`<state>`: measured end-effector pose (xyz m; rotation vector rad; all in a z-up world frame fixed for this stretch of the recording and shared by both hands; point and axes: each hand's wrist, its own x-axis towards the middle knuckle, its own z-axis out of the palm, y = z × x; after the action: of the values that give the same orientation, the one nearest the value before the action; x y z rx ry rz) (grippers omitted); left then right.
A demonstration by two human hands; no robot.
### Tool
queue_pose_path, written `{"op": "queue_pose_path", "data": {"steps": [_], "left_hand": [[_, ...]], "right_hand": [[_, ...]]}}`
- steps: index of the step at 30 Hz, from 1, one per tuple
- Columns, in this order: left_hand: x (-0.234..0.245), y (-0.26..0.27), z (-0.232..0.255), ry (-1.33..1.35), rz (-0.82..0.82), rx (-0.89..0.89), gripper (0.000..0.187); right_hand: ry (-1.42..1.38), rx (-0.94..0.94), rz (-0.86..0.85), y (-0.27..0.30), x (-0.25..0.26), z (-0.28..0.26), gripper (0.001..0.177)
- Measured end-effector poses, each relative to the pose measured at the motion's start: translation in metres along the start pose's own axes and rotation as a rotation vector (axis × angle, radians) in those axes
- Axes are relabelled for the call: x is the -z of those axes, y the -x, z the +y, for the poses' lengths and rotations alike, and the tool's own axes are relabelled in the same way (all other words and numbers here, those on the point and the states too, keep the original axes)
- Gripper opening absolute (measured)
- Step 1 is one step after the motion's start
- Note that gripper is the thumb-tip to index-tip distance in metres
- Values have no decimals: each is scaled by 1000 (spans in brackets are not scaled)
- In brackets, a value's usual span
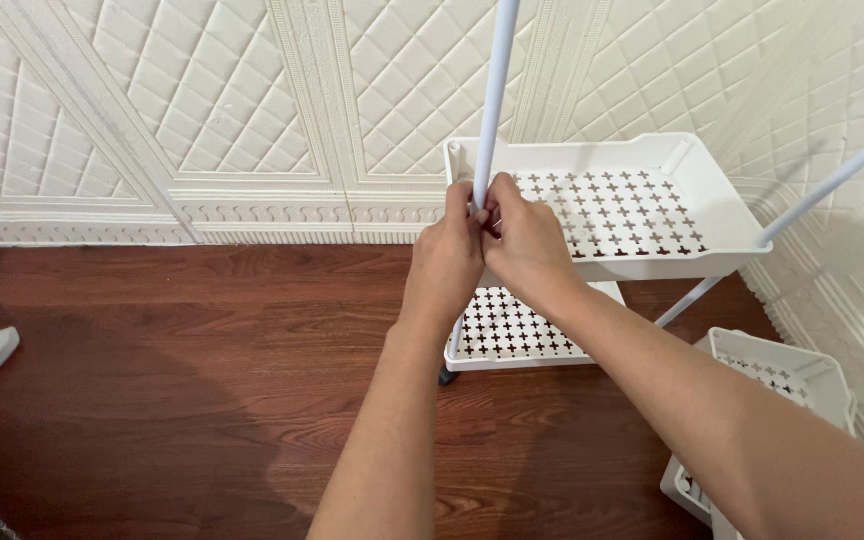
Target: The person assembles a white plastic rolling cart by inserting vertical poles into the base and stacking perforated trays onto the frame. They secure each tray with small white fasteners and adjust the components to ensure stability.
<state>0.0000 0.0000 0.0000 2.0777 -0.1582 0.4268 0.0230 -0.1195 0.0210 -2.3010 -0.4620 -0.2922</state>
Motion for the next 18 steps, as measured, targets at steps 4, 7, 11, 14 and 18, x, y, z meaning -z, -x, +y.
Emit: {"op": "queue_pose_path", "data": {"steps": [4, 7, 11, 14, 18], "left_hand": [[-1, 1, -4, 46, -12, -44, 29], [-3, 1, -7, 44, -11, -38, 29], [-10, -2, -6, 53, -35, 14, 29], [-11, -10, -4, 35, -73, 77, 33], [-20, -9, 0, -1, -35, 165, 36]], "right_hand": [[-49, 31, 2, 0, 0, 9, 18], [-69, 17, -18, 0, 2, 10, 19], [-39, -34, -82, -7, 10, 4, 20], [-130, -20, -200, -4, 26, 2, 25], [-170, 28, -243, 43, 71, 34, 31]]}}
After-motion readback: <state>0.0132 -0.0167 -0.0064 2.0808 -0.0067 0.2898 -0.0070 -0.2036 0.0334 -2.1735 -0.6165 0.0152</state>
